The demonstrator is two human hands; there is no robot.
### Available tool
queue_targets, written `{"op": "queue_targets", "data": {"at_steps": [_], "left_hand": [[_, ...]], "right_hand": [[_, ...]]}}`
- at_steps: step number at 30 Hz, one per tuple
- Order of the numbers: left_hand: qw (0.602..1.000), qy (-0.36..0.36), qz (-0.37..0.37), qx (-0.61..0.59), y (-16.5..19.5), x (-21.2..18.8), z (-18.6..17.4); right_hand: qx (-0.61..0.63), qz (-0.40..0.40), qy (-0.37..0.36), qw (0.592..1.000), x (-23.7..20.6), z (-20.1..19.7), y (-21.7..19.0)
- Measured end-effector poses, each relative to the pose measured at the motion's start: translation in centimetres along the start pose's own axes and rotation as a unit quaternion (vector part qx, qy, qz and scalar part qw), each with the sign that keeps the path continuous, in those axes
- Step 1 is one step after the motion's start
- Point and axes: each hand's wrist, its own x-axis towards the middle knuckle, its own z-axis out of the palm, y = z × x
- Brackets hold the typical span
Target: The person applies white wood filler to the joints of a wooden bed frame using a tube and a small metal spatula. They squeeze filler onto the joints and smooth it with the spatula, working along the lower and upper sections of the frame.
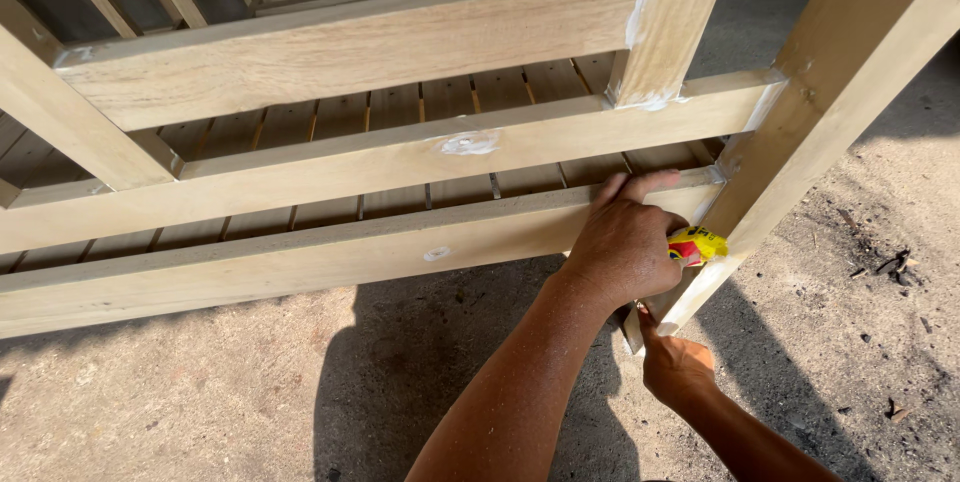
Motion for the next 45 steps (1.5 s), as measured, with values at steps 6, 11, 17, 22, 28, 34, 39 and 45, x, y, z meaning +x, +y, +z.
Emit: {"op": "queue_targets", "data": {"at_steps": [6, 11, 17, 22, 28, 34, 39, 45], "left_hand": [[1.000, -0.001, 0.003, -0.014, -0.2, 0.0, 0.3], [0.995, 0.030, -0.009, -0.097, 0.1, -0.1, -0.6], [0.970, 0.077, -0.001, -0.230, -0.1, -2.4, -2.1], [0.927, 0.141, -0.018, -0.348, -1.9, -5.4, -3.2], [0.863, 0.183, -0.047, -0.469, -2.9, -7.3, -4.4], [0.819, 0.209, -0.125, -0.520, -4.1, -8.0, -6.0], [0.799, 0.234, -0.140, -0.536, -4.9, -7.8, -6.1], [0.821, 0.280, -0.110, -0.485, -5.6, -7.4, -6.0]], "right_hand": [[-0.031, 0.016, -0.010, 0.999, 0.3, -1.5, 2.0], [0.068, 0.055, -0.025, 0.996, -1.2, -5.5, 2.7], [0.421, -0.036, 0.188, 0.887, -4.4, -8.3, 2.8], [0.632, -0.161, 0.252, 0.715, -4.1, -10.3, 1.0], [0.789, -0.256, 0.138, 0.541, -6.0, -12.9, -2.9], [0.841, -0.277, 0.067, 0.459, -7.2, -14.8, -5.9], [0.857, -0.294, 0.046, 0.420, -6.8, -15.1, -6.9], [0.862, -0.321, 0.022, 0.392, -6.5, -15.9, -7.2]]}}
